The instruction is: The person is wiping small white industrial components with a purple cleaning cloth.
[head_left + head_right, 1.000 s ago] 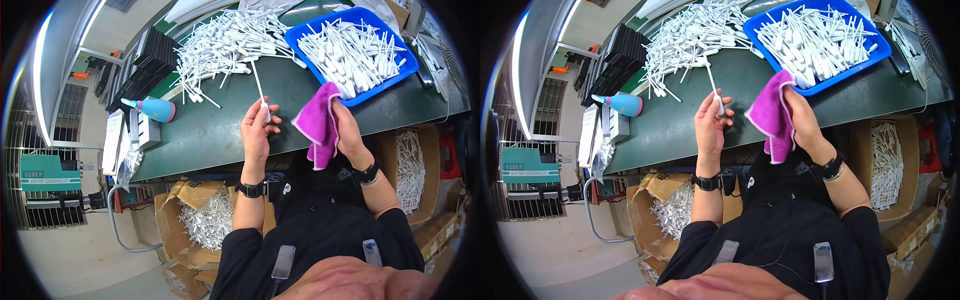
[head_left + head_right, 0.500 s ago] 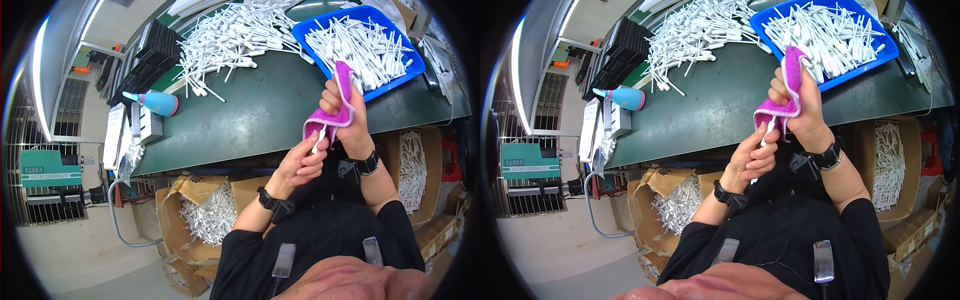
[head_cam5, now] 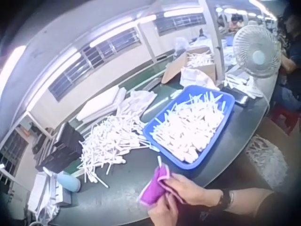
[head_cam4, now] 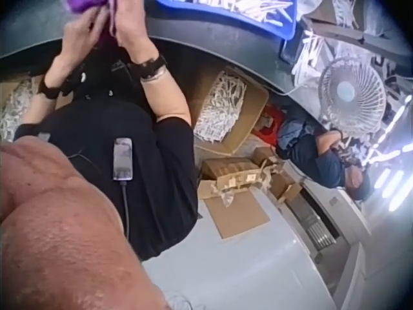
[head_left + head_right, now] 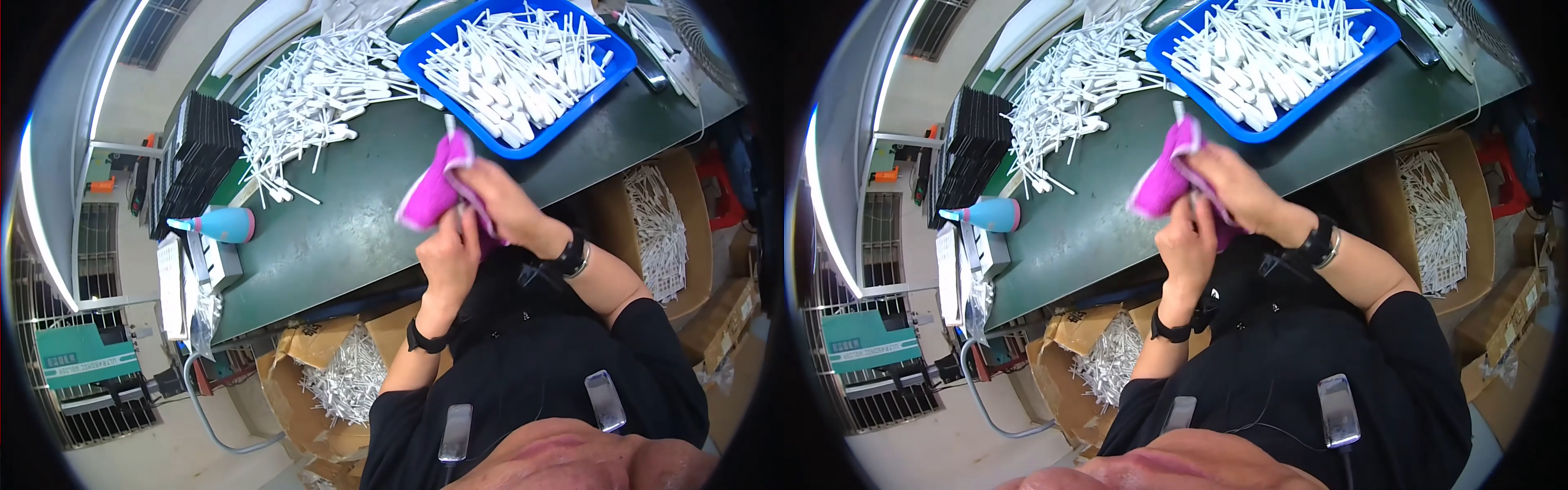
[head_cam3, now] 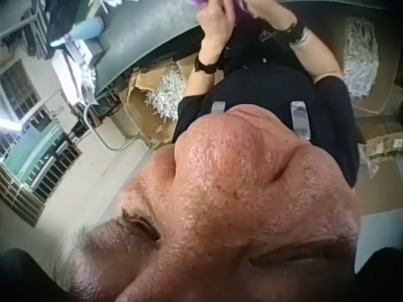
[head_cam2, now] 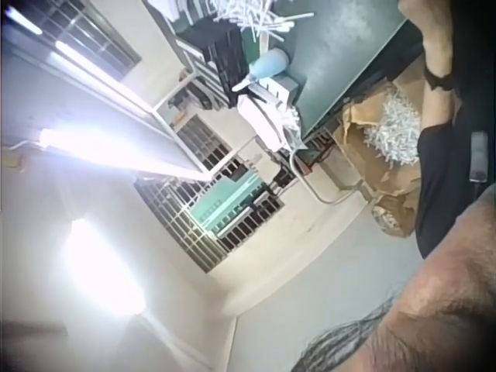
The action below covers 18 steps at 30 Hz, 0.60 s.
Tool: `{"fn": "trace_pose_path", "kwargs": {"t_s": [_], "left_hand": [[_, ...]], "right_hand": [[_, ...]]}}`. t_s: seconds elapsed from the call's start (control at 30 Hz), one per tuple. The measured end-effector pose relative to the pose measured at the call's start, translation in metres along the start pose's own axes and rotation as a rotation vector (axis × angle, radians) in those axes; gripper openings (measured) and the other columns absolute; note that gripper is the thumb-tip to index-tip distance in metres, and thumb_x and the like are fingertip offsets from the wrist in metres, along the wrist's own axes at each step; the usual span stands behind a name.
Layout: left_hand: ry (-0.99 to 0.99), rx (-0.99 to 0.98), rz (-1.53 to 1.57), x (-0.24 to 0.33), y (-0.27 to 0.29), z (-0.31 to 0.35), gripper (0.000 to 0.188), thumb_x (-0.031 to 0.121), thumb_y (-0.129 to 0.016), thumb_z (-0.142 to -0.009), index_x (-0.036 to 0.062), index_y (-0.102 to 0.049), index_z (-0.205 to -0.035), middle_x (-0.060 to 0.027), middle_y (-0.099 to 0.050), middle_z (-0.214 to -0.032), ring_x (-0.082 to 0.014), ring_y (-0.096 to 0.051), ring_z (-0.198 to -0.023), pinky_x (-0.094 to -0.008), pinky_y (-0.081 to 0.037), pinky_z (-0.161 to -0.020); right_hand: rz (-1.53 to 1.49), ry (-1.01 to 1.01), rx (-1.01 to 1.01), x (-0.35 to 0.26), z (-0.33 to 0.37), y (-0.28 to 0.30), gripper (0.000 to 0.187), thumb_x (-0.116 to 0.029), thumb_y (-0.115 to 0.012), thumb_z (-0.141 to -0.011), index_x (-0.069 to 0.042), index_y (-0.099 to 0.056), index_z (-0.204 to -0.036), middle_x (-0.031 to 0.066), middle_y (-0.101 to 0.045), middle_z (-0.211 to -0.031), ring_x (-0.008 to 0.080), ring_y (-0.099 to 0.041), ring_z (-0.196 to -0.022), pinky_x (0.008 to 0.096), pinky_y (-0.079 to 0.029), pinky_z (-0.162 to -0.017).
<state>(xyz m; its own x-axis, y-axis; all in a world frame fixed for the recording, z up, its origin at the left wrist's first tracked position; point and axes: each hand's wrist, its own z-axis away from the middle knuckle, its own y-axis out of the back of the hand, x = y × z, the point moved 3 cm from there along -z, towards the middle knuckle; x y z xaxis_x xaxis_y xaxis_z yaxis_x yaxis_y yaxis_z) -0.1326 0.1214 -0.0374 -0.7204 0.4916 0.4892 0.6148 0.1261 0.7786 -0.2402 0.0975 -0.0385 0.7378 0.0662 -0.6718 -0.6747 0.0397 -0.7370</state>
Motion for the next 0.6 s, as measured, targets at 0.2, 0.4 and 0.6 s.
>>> {"fn": "trace_pose_path", "kwargs": {"t_s": [0.2,0.4,0.6], "left_hand": [[0.371,-0.086,0.877,-0.014,-0.002,-0.017,0.02,0.022,-0.051,-0.095,0.0046,-0.053,-0.086,-0.0021,-0.046,-0.053,-0.0133,-0.041,-0.039,-0.0265,-0.03,-0.038],[0.6,-0.248,1.317,-0.001,0.003,-0.023,0.025,0.026,-0.044,-0.098,0.0054,-0.053,-0.087,0.0063,-0.034,-0.054,-0.0017,-0.023,-0.042,-0.019,-0.018,-0.039],[0.641,-0.285,1.407,-0.009,0.0,-0.02,0.027,0.027,-0.043,-0.098,0.0044,-0.053,-0.088,0.0047,-0.036,-0.053,-0.0028,-0.025,-0.04,-0.0193,-0.019,-0.037]], "right_hand": [[-0.16,-0.222,-0.04,0.002,0.007,0.015,0.024,-0.025,-0.044,-0.098,-0.005,-0.056,-0.104,0.0026,-0.059,-0.094,0.0102,-0.058,-0.084,0.0252,-0.049,-0.074],[-0.37,-0.343,-0.166,0.0,0.005,0.02,0.033,-0.029,-0.039,-0.099,-0.002,-0.057,-0.094,0.0056,-0.06,-0.084,0.0163,-0.059,-0.076,0.0296,-0.05,-0.072],[-0.353,-0.355,-0.149,0.004,0.001,0.026,0.034,-0.03,-0.039,-0.099,-0.002,-0.057,-0.093,0.0063,-0.06,-0.083,0.0173,-0.06,-0.076,0.0304,-0.051,-0.073]]}}
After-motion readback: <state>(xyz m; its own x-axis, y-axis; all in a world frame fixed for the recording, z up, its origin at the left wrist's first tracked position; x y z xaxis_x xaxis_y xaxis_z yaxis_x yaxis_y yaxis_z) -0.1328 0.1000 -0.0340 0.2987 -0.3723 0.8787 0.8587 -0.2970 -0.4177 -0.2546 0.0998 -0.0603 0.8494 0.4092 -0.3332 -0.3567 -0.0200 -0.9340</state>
